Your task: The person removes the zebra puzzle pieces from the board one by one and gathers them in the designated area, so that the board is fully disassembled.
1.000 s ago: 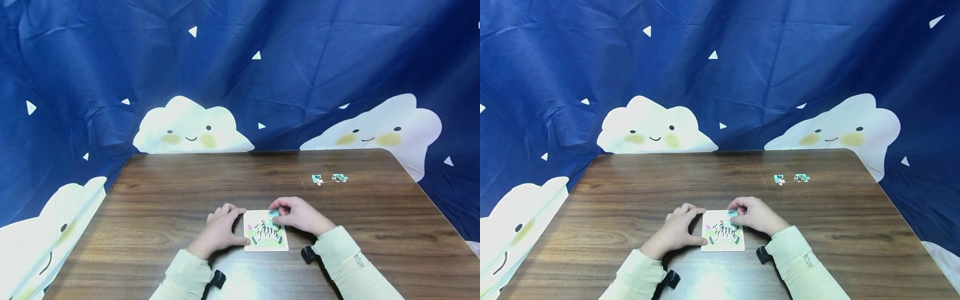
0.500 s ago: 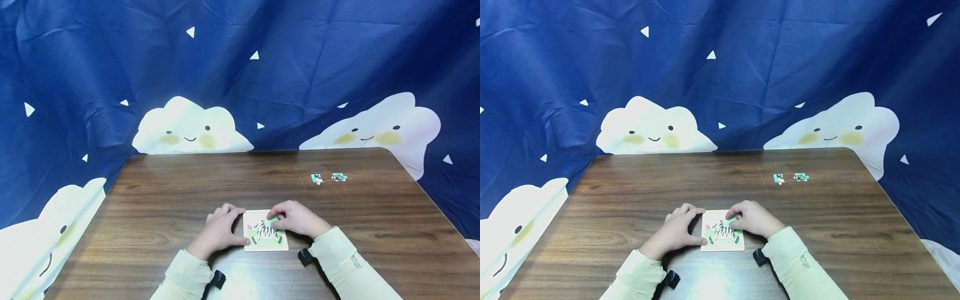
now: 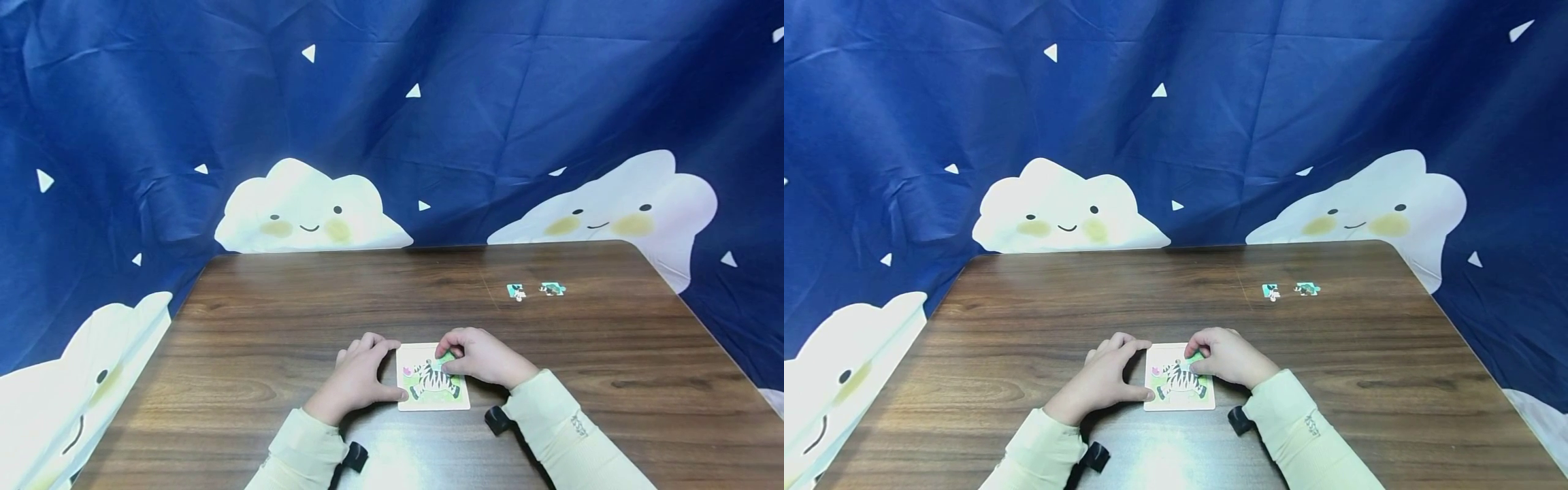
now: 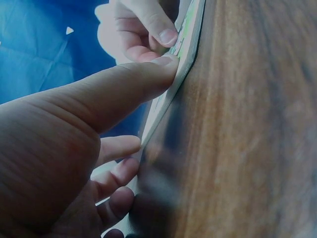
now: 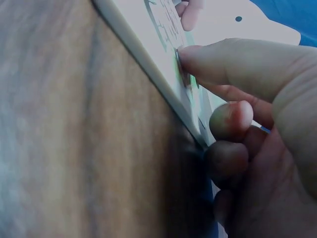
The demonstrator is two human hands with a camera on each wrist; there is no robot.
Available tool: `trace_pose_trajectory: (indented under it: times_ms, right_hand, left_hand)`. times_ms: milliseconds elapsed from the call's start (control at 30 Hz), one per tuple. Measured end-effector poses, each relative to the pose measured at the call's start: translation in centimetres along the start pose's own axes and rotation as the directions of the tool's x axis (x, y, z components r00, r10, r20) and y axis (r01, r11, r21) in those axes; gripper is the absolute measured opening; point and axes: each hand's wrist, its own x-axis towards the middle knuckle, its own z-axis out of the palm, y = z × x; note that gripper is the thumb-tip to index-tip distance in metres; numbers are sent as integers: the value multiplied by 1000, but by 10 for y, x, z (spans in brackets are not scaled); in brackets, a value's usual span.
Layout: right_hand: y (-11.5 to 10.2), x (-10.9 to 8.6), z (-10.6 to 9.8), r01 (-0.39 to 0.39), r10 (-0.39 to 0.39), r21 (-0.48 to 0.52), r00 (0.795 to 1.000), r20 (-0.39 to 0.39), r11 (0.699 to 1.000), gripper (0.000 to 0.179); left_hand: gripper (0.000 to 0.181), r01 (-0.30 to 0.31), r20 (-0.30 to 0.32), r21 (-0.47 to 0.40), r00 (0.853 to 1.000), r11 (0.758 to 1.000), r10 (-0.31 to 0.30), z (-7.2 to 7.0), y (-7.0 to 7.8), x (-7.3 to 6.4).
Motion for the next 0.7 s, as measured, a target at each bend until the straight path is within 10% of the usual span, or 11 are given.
trace_pose_trajectory:
  times_ms: [700]
  right_hand:
    - [-1, -1, 0, 40, -40, -15, 999, -27, 999, 17]
  left_hand:
    - [82, -8, 3, -11, 1000, 1000, 8, 2, -3, 0]
